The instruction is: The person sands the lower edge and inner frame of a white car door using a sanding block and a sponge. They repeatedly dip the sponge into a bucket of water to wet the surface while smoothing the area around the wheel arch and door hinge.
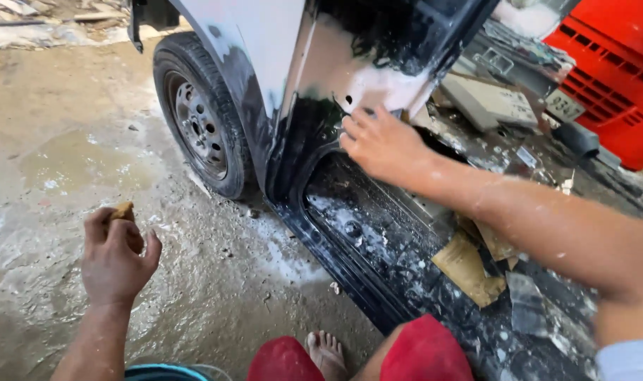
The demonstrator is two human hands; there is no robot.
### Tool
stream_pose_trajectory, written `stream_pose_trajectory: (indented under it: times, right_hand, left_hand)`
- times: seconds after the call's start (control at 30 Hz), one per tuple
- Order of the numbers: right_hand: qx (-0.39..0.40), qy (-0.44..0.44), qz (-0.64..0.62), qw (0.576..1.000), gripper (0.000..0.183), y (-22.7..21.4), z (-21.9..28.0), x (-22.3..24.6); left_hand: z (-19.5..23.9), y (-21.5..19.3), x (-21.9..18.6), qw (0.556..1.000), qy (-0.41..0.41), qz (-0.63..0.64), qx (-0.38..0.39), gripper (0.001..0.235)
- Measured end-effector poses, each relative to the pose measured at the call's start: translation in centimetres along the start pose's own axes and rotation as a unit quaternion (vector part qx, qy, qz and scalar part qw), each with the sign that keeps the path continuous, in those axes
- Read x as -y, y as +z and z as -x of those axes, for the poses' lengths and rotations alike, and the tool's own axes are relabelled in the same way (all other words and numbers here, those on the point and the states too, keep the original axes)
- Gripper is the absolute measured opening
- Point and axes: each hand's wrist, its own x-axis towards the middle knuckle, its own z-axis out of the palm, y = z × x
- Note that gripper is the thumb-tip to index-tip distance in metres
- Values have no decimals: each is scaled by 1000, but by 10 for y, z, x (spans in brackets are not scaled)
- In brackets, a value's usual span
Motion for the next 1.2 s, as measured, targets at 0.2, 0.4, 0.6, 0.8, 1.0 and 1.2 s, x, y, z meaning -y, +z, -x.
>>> stream_pose_trajectory:
  times: [0.2, 0.4, 0.6, 0.8, 1.0, 1.2]
  right_hand:
    - [-33, 2, -29, 999, 44, -5, 36, -13]
    - [-42, -18, -22, 999, 28, -8, 22, -20]
    - [-68, -10, -29, 997, 35, 9, 7, -5]
    - [-43, -26, 64, 997, 35, -16, 45, -29]
    - [16, 15, -50, 998, 37, -12, 3, -3]
    - [-148, -28, 85, 985, 29, 10, 48, -38]
  left_hand:
    - [1, 11, 3, 990, 90, 14, -110, 21]
    - [7, 7, 1, 998, 34, 7, -50, 25]
    - [2, 8, -2, 998, 42, 19, -47, 26]
    - [-2, 11, 4, 993, 69, 21, -93, 27]
    - [0, -4, -3, 999, 13, 35, -32, 27]
    - [2, 27, -2, 985, 33, -16, -168, 30]
